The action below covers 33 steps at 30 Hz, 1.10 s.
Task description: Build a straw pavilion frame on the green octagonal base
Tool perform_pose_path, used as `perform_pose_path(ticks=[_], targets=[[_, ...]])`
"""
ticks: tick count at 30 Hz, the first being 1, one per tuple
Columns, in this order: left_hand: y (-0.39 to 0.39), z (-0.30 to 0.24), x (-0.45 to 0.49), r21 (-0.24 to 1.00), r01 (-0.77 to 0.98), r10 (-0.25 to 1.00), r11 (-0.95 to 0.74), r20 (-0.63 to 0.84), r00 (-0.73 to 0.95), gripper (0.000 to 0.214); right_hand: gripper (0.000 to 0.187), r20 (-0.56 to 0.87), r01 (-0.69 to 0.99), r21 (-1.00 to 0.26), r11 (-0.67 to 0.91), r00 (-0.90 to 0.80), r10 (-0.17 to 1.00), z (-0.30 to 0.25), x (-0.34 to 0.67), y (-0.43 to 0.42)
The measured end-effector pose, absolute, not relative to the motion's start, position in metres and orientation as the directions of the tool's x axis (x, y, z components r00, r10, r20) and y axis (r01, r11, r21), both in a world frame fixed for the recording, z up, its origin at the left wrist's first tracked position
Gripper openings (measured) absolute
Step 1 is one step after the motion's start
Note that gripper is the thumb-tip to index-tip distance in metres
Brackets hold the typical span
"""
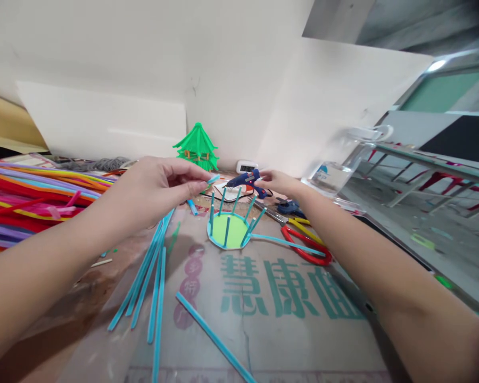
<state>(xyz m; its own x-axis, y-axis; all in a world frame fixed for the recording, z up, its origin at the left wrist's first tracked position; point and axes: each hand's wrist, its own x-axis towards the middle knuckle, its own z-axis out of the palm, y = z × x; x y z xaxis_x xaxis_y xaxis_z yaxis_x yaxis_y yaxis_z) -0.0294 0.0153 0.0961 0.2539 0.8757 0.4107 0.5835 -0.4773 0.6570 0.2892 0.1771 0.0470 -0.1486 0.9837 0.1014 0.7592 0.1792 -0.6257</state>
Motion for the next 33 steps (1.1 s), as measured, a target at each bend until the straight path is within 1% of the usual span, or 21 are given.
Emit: perform_pose_path(ticks=[2, 3, 4, 6, 7, 9, 11, 13, 15, 17, 20, 22, 24, 29, 33], targets=[[0.013, 0.097, -0.028, 0.651, 0.564, 0.857, -0.508, 0.443, 0.262, 0.028, 0.05, 0.193, 0.794, -0.589, 0.146, -0.037, 0.98, 0.06, 0.304, 0.164], [0.011, 0.097, -0.026, 0.637, 0.564, 0.846, -0.525, 0.463, 0.264, 0.028, 0.053, 0.242, 0.806, -0.577, 0.131, 0.015, 0.97, 0.067, 0.311, 0.155], [0.009, 0.097, -0.024, 0.62, 0.568, 0.834, -0.541, 0.484, 0.265, 0.027, 0.051, 0.297, 0.813, -0.567, 0.132, 0.053, 0.953, 0.074, 0.316, 0.145], [0.005, 0.096, -0.02, 0.583, 0.575, 0.805, -0.575, 0.53, 0.267, 0.026, 0.036, 0.429, 0.816, -0.554, 0.166, 0.109, 0.896, 0.088, 0.319, 0.12], [0.002, 0.095, -0.017, 0.564, 0.576, 0.79, -0.592, 0.548, 0.275, 0.025, 0.027, 0.527, 0.8, -0.545, 0.251, 0.095, 0.844, 0.095, 0.316, 0.106], [-0.002, 0.09, -0.011, 0.533, 0.574, 0.765, -0.622, 0.57, 0.3, 0.025, 0.015, 0.664, 0.737, -0.501, 0.454, -0.01, 0.748, 0.105, 0.302, 0.072], [-0.006, 0.083, -0.005, 0.516, 0.562, 0.748, -0.647, 0.573, 0.335, 0.027, 0.011, 0.733, 0.68, -0.39, 0.621, -0.179, 0.656, 0.11, 0.28, 0.037], [-0.01, 0.077, 0.001, 0.508, 0.548, 0.735, -0.665, 0.578, 0.355, 0.03, 0.009, 0.778, 0.622, -0.265, 0.737, -0.314, 0.544, 0.11, 0.257, 0.008], [-0.015, 0.072, 0.006, 0.491, 0.539, 0.716, -0.684, 0.594, 0.367, 0.032, 0.011, 0.786, 0.549, -0.143, 0.823, -0.443, 0.432, 0.105, 0.241, -0.011], [-0.02, 0.069, 0.011, 0.467, 0.535, 0.695, -0.704, 0.605, 0.388, 0.032, 0.012, 0.772, 0.505, -0.009, 0.863, -0.545, 0.326, 0.099, 0.233, -0.018], [-0.025, 0.067, 0.015, 0.442, 0.514, 0.663, -0.735, 0.628, 0.408, 0.027, 0.012, 0.722, 0.471, 0.191, 0.861, -0.662, 0.202, 0.093, 0.233, -0.017], [-0.027, 0.067, 0.016, 0.435, 0.501, 0.648, -0.748, 0.641, 0.412, 0.023, 0.011, 0.684, 0.46, 0.278, 0.843, -0.711, 0.163, 0.092, 0.235, -0.016], [-0.026, 0.066, 0.015, 0.433, 0.494, 0.642, -0.754, 0.647, 0.412, 0.021, 0.012, 0.657, 0.455, 0.318, 0.832, -0.738, 0.153, 0.092, 0.237, -0.017], [-0.02, 0.06, 0.014, 0.467, 0.493, 0.664, -0.734, 0.644, 0.38, 0.023, 0.014, 0.585, 0.441, 0.332, 0.834, -0.79, 0.185, 0.091, 0.239, -0.018], [-0.018, 0.054, 0.015, 0.428, 0.5, 0.631, -0.753, 0.685, 0.364, 0.029, 0.014, 0.559, 0.433, 0.405, 0.805, -0.814, 0.157, 0.083, 0.241, -0.014]])
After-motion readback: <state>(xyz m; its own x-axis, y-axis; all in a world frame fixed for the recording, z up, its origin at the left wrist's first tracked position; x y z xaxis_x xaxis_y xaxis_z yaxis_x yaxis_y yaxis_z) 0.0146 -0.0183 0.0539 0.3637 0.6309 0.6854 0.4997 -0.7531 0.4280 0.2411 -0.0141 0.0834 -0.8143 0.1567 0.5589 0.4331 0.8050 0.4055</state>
